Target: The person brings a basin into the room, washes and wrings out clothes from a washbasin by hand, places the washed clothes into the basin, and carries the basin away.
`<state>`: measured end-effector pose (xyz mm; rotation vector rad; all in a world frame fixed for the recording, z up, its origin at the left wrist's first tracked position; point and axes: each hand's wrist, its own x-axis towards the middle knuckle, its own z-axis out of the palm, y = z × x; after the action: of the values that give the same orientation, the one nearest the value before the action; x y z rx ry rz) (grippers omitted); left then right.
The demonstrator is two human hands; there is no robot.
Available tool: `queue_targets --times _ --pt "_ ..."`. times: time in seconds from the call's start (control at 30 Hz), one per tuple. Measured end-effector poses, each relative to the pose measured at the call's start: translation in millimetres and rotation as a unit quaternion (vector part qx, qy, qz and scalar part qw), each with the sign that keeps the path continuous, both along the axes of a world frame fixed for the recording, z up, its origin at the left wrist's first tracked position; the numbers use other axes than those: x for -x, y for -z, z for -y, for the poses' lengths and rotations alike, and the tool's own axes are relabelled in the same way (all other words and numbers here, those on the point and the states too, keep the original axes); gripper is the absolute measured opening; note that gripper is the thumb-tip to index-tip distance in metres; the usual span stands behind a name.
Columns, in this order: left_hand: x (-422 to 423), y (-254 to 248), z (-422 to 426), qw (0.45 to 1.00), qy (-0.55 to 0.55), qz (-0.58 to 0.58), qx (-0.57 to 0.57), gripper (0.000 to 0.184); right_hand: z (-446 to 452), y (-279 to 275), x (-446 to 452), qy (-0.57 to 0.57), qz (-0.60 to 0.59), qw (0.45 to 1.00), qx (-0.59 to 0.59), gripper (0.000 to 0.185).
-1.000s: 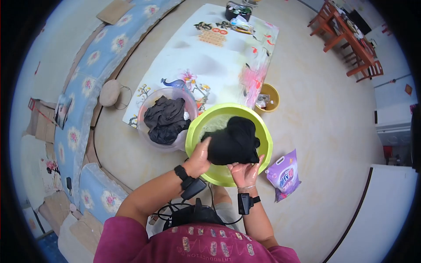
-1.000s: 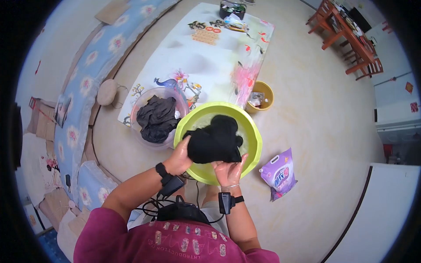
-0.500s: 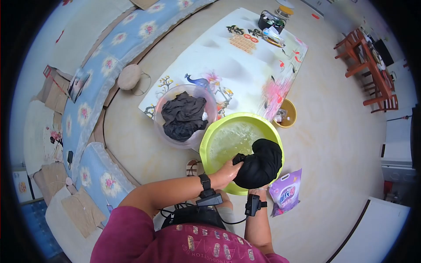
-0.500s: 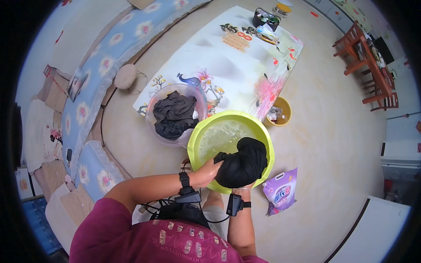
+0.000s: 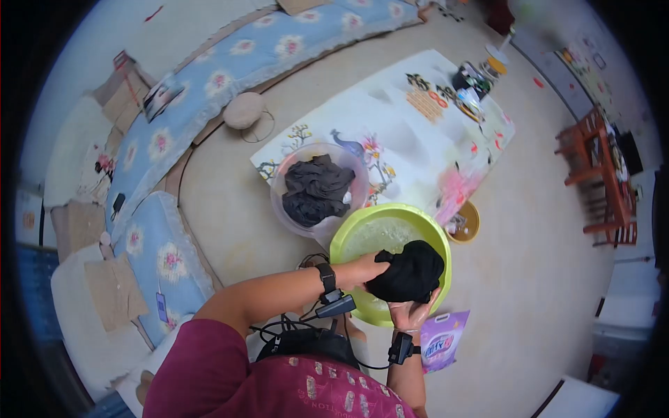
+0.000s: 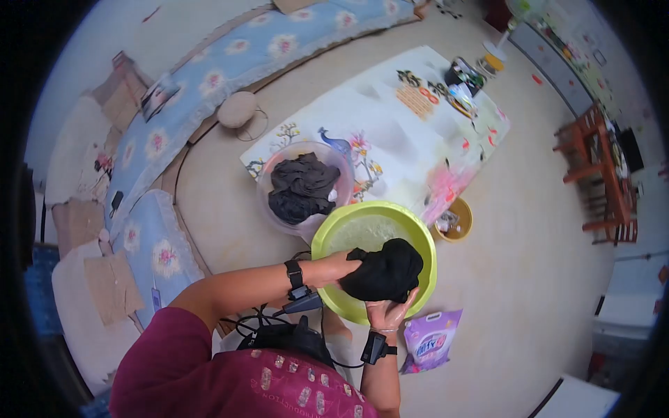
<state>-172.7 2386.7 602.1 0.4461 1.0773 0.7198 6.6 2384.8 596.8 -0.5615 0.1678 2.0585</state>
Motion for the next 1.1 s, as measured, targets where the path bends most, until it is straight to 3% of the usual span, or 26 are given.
queue_targets --times 0.1,0.27,0.33,0.37,0.4,0.43,0.47,0.53,0.57,0.6,0.67,0.73,0.77,0.83,0.87,0.93,1.0,1.1 --pt "24.9 -39.3 7.9 0.997 0.068 -0.042 0.008 0.050 -7.8 -7.0 10.0 -0.028 0.019 0.999 0.001 0.058" --pt "69.1 -60.3 17.3 0.995 0.034 -0.070 -0.064 0.054 -30.6 -14.8 36.6 -0.058 0.031 0.997 -0.045 0.051" --pt "99.8 -32.2 17.9 0.923 0.018 -0.253 -0.289 0.054 -39.7 -34.4 65.6 -0.083 0.039 0.992 -0.081 0.047" --pt "114.7 -45.0 21.5 0.897 -0.002 -0.326 -0.299 0.053 -45.8 -43.1 77.4 -0.115 0.037 0.989 -0.084 0.046" --pt "130.0 -62.6 25.4 0.866 -0.019 -0.396 -0.306 0.052 -51.3 -38.9 89.6 -0.123 0.066 0.983 -0.120 0.049" --pt "146.3 -87.9 32.3 0.868 -0.042 -0.404 -0.287 0.051 -61.8 -36.5 96.0 -0.216 0.087 0.960 -0.154 0.054" --pt "163.7 -106.3 37.9 0.871 -0.063 -0.405 -0.270 0.049 -64.0 -43.1 115.1 -0.237 0.191 0.939 -0.158 0.063" --pt "205.0 -99.4 54.8 0.868 -0.142 -0.385 -0.280 0.046 -78.7 -15.9 143.7 -0.255 0.319 0.897 -0.169 0.067" --pt "228.9 -91.1 66.3 0.848 -0.185 -0.388 -0.309 0.045 -81.2 -8.9 160.5 -0.268 0.316 0.892 -0.179 0.067" --pt "248.9 -94.7 80.2 0.827 -0.228 -0.388 -0.337 0.043 -82.6 -0.2 175.4 -0.289 0.388 0.855 -0.186 0.066" --pt "288.3 -105.0 121.6 0.840 -0.306 -0.351 -0.279 0.037 -95.1 44.8 199.9 -0.303 0.550 0.756 -0.184 0.061" --pt "325.8 -96.3 167.8 0.805 -0.363 -0.400 -0.245 0.033 -91.4 52.9 225.8 -0.347 0.561 0.727 -0.189 0.062" --pt "346.6 -76.6 192.7 0.775 -0.386 -0.435 -0.247 0.032 -83.5 54.7 240.0 -0.352 0.563 0.723 -0.194 0.062" --pt "375.1 -57.4 248.5 0.764 -0.430 -0.446 -0.177 0.028 -65.5 54.5 261.9 -0.332 0.504 0.764 -0.229 0.043" --pt "386.2 -46.6 274.6 0.758 -0.445 -0.457 -0.136 0.028 -57.9 54.0 270.3 -0.340 0.508 0.756 -0.234 0.043" --pt "400.1 -20.0 324.5 0.748 -0.471 -0.460 -0.089 0.027 -42.7 50.6 287.0 -0.361 0.464 0.764 -0.266 0.024" --pt "403.3 10.0 369.2 0.705 -0.485 -0.518 -0.008 0.027 -31.1 46.9 297.3 -0.396 0.467 0.745 -0.266 0.021" --pt "390.6 42.6 424.3 0.729 -0.439 -0.517 0.092 0.025 -21.9 45.5 307.7 -0.436 0.474 0.726 -0.243 0.018"
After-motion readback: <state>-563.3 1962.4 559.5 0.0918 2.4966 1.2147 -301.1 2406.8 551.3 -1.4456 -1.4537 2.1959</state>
